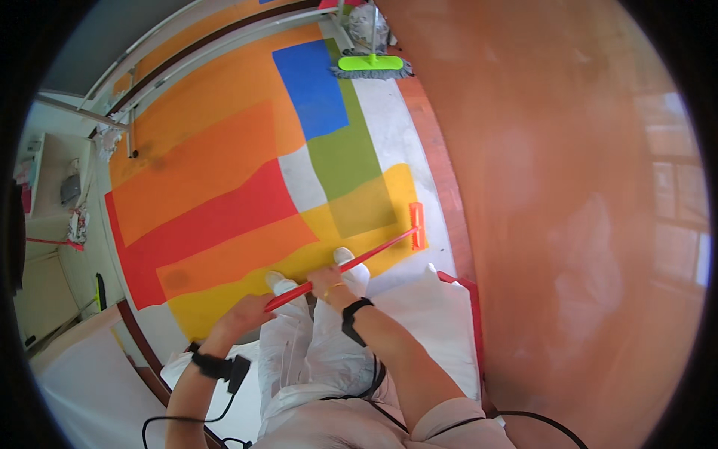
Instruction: The person is using a broom and a squeegee to sweep trash and clean the floor of a room.
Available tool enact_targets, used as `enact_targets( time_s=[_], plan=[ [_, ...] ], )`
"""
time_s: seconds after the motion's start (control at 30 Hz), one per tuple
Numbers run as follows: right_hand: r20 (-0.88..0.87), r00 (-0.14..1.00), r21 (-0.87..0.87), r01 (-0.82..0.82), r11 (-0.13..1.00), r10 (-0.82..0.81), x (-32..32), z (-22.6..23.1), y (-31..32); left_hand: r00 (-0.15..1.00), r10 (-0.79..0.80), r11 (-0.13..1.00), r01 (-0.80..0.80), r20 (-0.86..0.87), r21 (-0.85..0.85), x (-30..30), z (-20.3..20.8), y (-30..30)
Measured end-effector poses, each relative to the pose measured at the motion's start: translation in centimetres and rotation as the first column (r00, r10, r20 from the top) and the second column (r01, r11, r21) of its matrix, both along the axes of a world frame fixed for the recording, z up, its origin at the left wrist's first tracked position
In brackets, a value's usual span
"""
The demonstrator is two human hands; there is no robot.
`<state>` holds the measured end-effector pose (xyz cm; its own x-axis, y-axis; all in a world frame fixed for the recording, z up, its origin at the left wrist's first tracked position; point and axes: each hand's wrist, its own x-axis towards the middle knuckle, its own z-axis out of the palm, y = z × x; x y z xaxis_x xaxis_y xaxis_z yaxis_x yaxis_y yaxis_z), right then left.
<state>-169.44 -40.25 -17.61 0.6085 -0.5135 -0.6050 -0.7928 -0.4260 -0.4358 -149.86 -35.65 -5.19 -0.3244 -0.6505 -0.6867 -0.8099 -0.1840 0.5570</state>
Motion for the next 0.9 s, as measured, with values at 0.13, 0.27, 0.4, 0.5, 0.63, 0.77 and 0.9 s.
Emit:
enact_targets(
  time_s=[0.13,0.27,0.4,0.5,0.63,0.77,0.9],
  plan=[
    [-0.146,0.979,0.017,0.144,0.989,-0.14,-11.1,-1.6,-2.5,0.992,-0.083,0.997,0.082,-0.099,-0.017,-10.4,-3.8,-4.9],
    [-0.113,0.969,0.028,0.224,0.974,-0.22,-18.7,-2.5,-2.1,0.988,-0.134,0.991,0.133,-0.074,-0.017,-18.2,-5.0,-5.5],
    [-0.021,0.973,-0.116,0.226,0.967,-0.23,-18.6,-3.7,-1.9,1.0,-0.02,1.0,0.021,0.003,-0.012,-19.1,-4.8,-4.5],
    [0.07,0.979,-0.118,0.198,0.973,-0.191,-12.3,-3.2,-2.1,0.997,-0.042,0.999,0.041,0.07,0.007,-13.1,-2.5,-4.9],
    [0.418,0.906,0.001,0.074,0.997,-0.067,-0.7,0.9,-1.7,0.974,0.008,0.995,0.015,0.228,-0.101,-3.8,6.8,-3.3],
    [0.553,0.833,-0.04,-0.008,0.999,0.029,6.9,6.1,-1.0,0.878,0.171,0.944,-0.276,0.448,0.18,-1.0,14.8,-1.6],
    [0.565,0.822,-0.016,-0.077,0.997,0.073,7.6,6.7,-0.4,0.864,0.308,0.9,-0.4,0.398,0.173,-0.7,16.0,-0.3]
  ],
)
